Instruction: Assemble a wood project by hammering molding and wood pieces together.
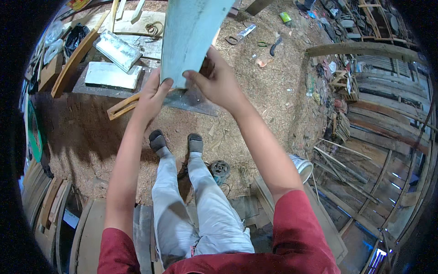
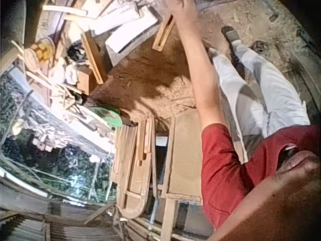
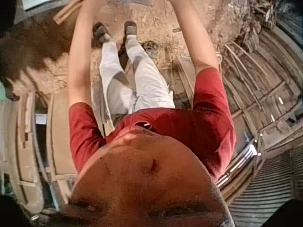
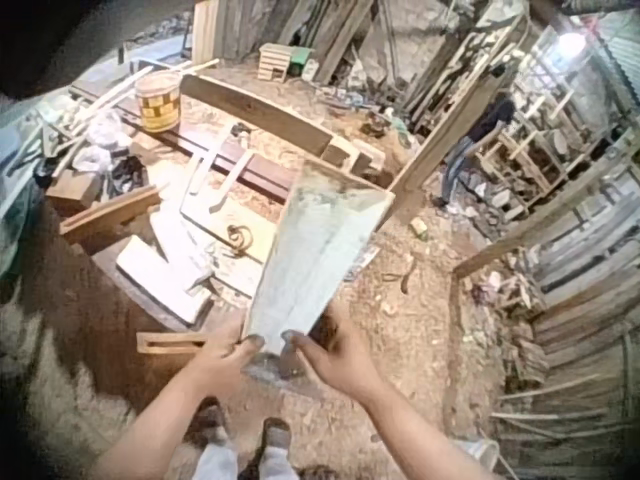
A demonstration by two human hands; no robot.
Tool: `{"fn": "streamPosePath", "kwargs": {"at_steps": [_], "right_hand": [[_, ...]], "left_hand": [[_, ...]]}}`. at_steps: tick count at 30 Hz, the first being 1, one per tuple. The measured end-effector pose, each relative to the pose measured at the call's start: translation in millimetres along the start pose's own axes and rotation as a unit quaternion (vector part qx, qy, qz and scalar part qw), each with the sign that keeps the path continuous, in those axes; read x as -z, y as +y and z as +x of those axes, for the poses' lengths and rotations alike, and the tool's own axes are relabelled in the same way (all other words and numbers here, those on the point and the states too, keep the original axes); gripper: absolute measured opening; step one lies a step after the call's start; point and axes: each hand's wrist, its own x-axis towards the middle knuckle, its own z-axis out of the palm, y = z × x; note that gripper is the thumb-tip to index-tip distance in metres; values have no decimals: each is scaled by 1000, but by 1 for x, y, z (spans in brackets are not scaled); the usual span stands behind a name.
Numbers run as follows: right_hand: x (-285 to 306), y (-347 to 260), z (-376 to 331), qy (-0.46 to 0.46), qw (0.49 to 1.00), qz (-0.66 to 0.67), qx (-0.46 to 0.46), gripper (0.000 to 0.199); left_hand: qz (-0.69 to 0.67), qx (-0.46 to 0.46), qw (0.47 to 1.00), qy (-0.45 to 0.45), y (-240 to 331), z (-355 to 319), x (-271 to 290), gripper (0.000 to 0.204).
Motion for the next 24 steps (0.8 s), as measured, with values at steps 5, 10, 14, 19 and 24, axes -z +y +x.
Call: {"fn": "streamPosePath", "kwargs": {"at_steps": [5,10,14,19,24], "right_hand": [[12,65,28,-94,994,-51,34,52],[5,106,43,-120,988,-85,51,49],[9,114,45,-123,981,-144,38,42],[22,135,38,-156,977,-136,40,42],[16,135,32,-119,966,-217,69,43]], "left_hand": [[281,-108,944,-135,-31,17,26,34],[354,-151,922,-47,-63,5,26,33],[324,-104,940,-27,-74,-5,20,28],[321,-110,939,-56,-83,-6,24,29],[346,-133,927,-50,-86,-8,27,32]]}}
